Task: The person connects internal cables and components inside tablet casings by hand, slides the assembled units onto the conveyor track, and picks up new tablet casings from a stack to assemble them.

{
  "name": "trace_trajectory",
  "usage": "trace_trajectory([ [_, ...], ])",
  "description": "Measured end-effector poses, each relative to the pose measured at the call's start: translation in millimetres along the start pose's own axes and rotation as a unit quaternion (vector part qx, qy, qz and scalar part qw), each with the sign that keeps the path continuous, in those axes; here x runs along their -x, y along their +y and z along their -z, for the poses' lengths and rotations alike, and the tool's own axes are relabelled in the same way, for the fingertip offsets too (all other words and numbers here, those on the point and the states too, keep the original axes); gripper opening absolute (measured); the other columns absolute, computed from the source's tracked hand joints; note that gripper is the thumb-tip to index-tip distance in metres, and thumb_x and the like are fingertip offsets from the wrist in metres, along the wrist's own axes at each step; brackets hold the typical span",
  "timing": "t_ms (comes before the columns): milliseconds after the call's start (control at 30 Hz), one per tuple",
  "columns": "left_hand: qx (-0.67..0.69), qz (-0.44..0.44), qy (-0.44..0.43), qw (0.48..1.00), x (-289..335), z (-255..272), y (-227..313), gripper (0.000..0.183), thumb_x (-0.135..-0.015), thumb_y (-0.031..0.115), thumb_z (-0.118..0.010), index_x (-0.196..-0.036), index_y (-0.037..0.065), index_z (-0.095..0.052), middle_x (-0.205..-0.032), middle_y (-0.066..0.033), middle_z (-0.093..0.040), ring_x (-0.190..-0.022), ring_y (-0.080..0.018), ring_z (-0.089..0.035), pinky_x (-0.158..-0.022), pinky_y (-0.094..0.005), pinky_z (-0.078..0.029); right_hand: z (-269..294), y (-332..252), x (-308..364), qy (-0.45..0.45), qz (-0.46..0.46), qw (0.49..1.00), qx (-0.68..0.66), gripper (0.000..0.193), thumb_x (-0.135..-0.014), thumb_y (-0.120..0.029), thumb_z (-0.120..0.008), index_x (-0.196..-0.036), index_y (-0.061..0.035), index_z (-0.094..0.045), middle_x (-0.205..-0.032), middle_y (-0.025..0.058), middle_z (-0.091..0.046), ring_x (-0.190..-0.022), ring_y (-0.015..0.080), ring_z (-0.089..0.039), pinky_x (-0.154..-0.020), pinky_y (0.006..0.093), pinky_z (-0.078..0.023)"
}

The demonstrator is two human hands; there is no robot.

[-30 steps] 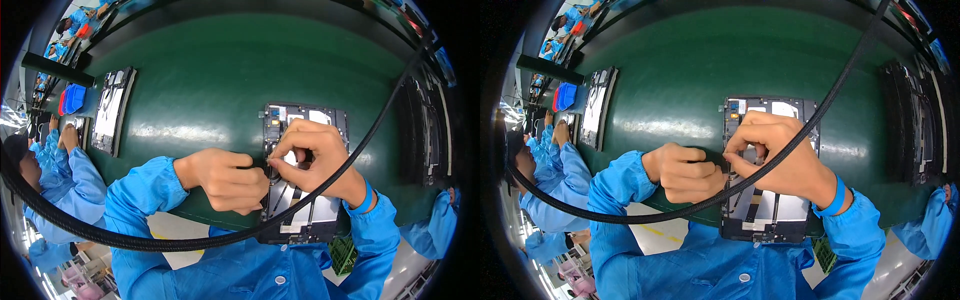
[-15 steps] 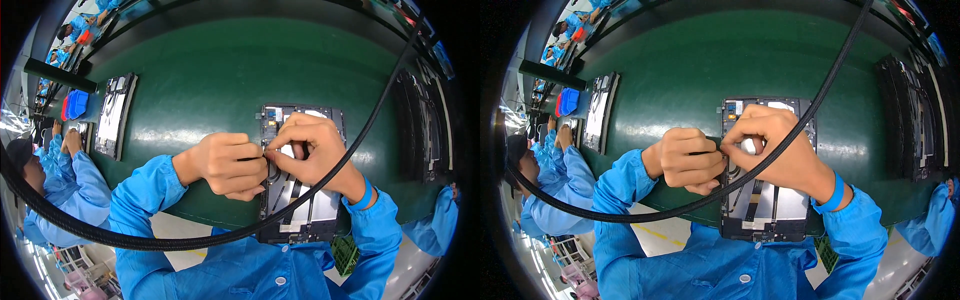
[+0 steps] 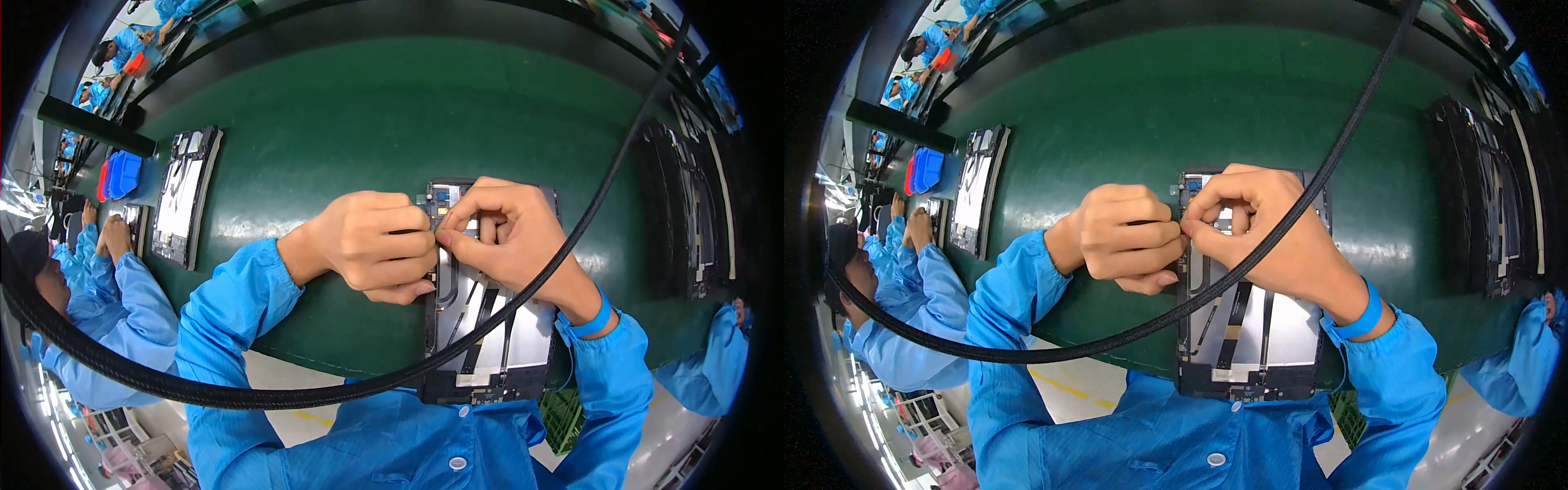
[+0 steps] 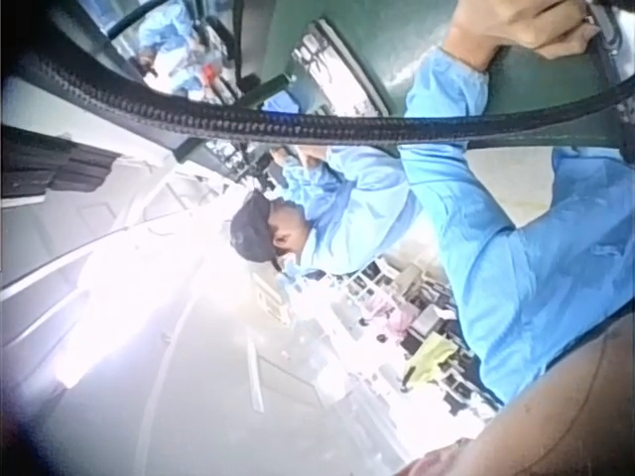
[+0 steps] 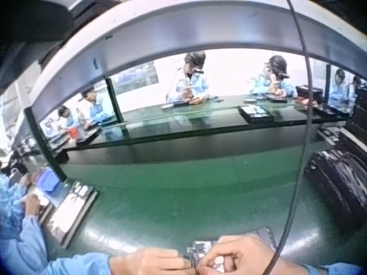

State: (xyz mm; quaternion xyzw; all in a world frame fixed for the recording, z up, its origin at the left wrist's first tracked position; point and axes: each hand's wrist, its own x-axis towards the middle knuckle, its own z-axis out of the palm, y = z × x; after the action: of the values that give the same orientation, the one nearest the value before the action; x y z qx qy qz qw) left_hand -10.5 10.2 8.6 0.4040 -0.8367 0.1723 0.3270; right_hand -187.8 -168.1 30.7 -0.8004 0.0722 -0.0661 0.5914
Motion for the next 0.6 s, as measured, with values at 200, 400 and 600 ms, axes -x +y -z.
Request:
trace_trajectory([
  [200,0.005,0.013,0.005,1.000,2.0,0.1,-0.9,0.020,-0.083,0.020,-0.081,-0.087,0.003,-0.072,-0.083,-0.0048,-0.061,-0.075,-0.0229,-0.062,-0.058,-0.0362,-0.049,-0.3,-2.0,-2.3,0.023,-0.015,0.999,0.017,0.007,-0.086,-0.008,-0.085,-0.090,-0.0020,-0.082,-0.082,0.0039,-0.071,-0.053,0.0047,-0.049,-0.053,0.0272,-0.036],
  [400,0.029,0.047,-0.005,0.998,6.0,2.3,-1.2,0.026,-0.089,0.023,-0.074,-0.094,-0.002,-0.079,-0.088,-0.0105,-0.072,-0.074,-0.0258,-0.068,-0.059,-0.0353,-0.055,-0.4,-5.7,-3.7,0.032,-0.047,0.998,0.035,0.010,-0.086,-0.009,-0.086,-0.089,0.0000,-0.081,-0.080,0.0025,-0.068,-0.053,0.0032,-0.046,-0.053,0.0269,-0.033],
  [600,0.036,0.057,0.008,0.998,11.8,-0.7,4.5,0.031,-0.092,0.025,-0.069,-0.098,-0.003,-0.080,-0.089,-0.0104,-0.073,-0.075,-0.0266,-0.068,-0.058,-0.0364,-0.054,-1.8,-4.6,-1.1,0.035,-0.044,0.998,0.032,0.009,-0.084,-0.005,-0.086,-0.089,0.0004,-0.080,-0.080,0.0023,-0.067,-0.053,0.0023,-0.048,-0.053,0.0259,-0.035],
])
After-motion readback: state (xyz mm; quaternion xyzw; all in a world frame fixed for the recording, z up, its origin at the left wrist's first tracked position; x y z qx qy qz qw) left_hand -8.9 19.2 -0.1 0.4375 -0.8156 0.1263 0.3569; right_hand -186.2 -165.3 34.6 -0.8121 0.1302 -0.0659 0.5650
